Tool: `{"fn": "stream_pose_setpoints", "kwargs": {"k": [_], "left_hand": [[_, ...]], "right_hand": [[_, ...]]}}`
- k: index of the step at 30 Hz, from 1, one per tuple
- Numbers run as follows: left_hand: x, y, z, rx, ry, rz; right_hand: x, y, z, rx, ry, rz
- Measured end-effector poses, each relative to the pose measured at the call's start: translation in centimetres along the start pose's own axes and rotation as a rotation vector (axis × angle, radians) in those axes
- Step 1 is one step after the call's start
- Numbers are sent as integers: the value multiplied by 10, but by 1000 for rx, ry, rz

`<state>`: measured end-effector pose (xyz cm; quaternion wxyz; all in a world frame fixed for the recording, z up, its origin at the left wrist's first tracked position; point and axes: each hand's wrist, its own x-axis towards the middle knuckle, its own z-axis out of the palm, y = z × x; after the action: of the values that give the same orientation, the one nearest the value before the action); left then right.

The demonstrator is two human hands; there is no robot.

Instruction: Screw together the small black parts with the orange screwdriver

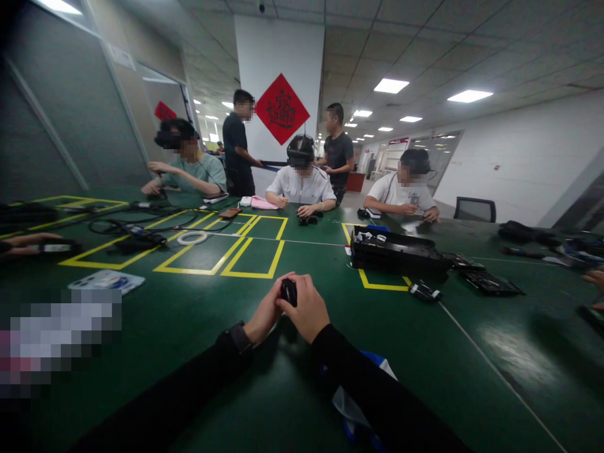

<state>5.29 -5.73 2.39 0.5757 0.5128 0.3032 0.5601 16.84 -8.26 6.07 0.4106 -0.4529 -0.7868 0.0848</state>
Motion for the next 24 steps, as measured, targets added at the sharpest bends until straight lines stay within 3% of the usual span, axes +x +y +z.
{"fn": "stream_pose_setpoints", "kwargs": {"k": [3, 6, 9, 12, 15, 17, 24], "left_hand": [[-8, 2, 6, 46, -64, 34], [-13, 9, -5, 398, -160, 173], [-13, 16, -25, 827, -218, 314], [-9, 16, -43, 1057, -266, 299], [-6, 12, -51, 1099, -331, 258], [-5, 9, -52, 1115, -366, 250], [-2, 5, -51, 1095, -384, 247]], "right_hand": [[5, 7, -5, 79, -18, 32], [3, 32, -21, 143, -21, 133], [-12, 81, -52, 14, 116, 303], [-39, 141, -91, -199, 139, 369], [-66, 188, -127, -322, 0, 397], [-79, 207, -144, -379, -82, 386], [-94, 236, -165, -500, -5, 309]]}}
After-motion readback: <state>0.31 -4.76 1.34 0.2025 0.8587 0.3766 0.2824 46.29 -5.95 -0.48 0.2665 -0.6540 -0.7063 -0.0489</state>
